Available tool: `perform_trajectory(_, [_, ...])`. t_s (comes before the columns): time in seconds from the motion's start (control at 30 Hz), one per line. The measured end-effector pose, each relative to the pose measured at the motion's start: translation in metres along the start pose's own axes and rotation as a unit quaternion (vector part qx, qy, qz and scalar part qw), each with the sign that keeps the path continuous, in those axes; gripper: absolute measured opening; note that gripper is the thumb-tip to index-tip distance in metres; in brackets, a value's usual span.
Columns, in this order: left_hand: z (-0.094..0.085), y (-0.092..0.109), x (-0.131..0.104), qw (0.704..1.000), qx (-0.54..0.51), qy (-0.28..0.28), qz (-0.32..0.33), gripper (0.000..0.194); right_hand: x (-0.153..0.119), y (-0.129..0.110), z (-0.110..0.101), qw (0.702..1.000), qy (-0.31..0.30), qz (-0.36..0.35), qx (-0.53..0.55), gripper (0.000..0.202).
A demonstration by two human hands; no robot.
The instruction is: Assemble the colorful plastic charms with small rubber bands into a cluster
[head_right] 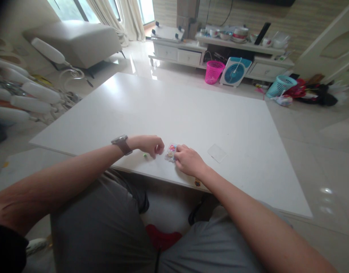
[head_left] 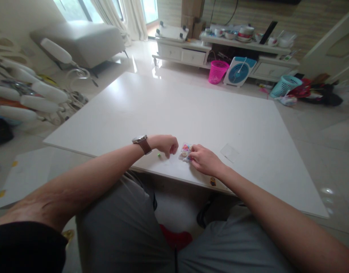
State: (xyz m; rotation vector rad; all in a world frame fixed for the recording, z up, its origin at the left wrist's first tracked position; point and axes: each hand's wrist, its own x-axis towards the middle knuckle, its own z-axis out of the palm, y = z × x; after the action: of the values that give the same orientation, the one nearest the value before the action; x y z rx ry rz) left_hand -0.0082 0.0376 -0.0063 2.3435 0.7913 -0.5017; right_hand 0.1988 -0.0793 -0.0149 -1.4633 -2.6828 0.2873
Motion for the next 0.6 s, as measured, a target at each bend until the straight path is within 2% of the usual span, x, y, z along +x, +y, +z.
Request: perform_trajectory(0.6, [-0.0019,0.0032,-0.0024,1.000,0.007,-0.006,-0.005,0.029,-0.0009,-0.0020,-0.0034,1.000,-0.001,-0.010,-0.011,0.017])
